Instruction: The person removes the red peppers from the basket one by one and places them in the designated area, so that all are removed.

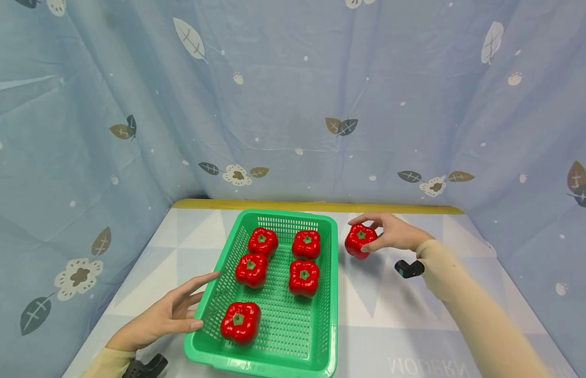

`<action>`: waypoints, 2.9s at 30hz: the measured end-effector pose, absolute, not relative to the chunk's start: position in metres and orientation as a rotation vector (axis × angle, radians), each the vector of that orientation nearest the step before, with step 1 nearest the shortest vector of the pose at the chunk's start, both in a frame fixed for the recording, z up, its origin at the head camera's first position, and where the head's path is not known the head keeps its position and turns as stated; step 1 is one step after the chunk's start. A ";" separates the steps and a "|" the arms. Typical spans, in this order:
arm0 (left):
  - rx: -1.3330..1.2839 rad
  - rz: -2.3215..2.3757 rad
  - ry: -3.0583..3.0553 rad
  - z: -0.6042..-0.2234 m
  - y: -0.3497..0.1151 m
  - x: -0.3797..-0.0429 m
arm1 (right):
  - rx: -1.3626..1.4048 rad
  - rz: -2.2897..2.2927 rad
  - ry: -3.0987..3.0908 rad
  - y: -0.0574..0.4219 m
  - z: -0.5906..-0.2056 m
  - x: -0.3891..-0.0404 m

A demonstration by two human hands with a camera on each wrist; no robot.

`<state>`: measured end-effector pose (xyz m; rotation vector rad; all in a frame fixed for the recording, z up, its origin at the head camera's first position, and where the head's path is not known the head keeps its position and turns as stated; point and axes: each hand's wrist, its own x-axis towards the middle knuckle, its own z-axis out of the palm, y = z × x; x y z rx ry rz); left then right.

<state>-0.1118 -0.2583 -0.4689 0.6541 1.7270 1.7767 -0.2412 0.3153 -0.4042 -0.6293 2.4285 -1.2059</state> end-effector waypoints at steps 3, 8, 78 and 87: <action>0.664 1.770 1.745 -0.469 -0.258 -0.112 | -0.616 -1.194 2.445 0.316 -0.411 -0.242; 0.662 1.767 1.753 -0.470 -0.258 -0.112 | -0.612 -1.162 2.454 0.317 -0.419 -0.245; 0.663 1.781 1.717 -0.471 -0.258 -0.114 | -0.670 -1.138 2.440 0.326 -0.430 -0.246; 0.655 1.773 1.733 -0.471 -0.258 -0.113 | -0.680 -1.165 2.430 0.324 -0.423 -0.245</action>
